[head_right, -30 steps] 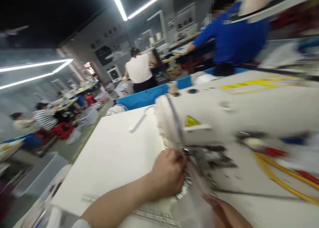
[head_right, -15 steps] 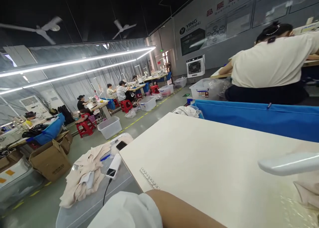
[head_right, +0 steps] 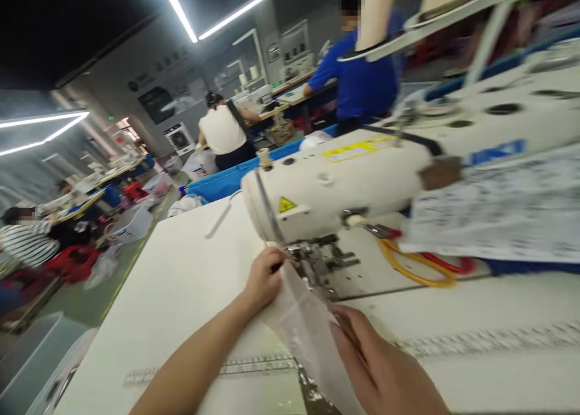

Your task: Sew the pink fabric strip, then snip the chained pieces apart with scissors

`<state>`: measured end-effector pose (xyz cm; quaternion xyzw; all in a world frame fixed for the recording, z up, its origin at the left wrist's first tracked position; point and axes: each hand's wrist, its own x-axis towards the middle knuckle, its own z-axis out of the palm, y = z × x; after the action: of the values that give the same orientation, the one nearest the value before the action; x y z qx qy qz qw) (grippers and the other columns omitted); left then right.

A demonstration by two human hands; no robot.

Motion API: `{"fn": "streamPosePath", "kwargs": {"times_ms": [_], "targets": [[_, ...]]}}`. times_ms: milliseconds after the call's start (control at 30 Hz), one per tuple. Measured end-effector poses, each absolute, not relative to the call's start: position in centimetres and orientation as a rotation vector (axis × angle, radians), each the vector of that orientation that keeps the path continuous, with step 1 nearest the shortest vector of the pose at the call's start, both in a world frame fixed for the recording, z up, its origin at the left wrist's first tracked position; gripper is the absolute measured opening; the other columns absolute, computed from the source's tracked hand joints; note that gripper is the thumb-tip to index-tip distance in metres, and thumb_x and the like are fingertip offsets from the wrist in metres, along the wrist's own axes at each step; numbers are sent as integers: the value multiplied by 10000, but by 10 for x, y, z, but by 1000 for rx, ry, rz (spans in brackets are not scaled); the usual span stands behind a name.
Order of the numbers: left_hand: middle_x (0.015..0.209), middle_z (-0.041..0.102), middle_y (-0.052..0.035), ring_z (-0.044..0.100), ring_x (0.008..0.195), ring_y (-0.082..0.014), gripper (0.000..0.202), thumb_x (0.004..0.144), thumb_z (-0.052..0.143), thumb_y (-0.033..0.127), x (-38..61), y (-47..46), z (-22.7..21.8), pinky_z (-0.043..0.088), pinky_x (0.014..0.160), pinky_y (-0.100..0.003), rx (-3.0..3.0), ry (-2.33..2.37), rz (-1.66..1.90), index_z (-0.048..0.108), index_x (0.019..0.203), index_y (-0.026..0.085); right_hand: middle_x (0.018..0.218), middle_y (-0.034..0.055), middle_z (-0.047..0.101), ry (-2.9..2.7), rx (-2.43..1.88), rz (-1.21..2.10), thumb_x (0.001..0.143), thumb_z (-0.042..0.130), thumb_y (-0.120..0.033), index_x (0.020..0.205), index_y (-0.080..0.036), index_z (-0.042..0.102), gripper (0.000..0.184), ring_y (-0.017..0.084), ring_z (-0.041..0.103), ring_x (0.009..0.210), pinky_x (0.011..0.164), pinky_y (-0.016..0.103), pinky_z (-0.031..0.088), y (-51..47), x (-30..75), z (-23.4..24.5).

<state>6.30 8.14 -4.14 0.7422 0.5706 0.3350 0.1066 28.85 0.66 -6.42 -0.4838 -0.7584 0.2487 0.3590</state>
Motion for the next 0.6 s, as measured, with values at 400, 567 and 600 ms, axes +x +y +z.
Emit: {"fn": "streamPosePath", "kwargs": {"times_ms": [400,567,600], "targets": [[819,660,-61,621,802,-211,264,928,606,388,64,76,-39,537,754,-348,1893,1522,1172,673,728,230,785,60,756,-2024,-1117,-17,1039,279,-247,1058,-142,676,411,141,661,514,370,228,390,27,269,-46],[848,665,-44,609,838,-210,201,884,617,345,66,74,-37,493,781,-330,1809,1483,1200,699,759,210,799,49,754,-2020,-1143,-12,1037,300,-237,1070,-150,664,376,134,634,477,373,240,386,30,268,-51],[849,666,-41,608,840,-204,189,876,614,326,66,74,-37,486,783,-321,1805,1482,1199,698,755,208,809,49,755,-2018,-1145,-13,1037,302,-236,1072,-151,661,371,135,640,485,382,241,392,30,268,-53]]}}
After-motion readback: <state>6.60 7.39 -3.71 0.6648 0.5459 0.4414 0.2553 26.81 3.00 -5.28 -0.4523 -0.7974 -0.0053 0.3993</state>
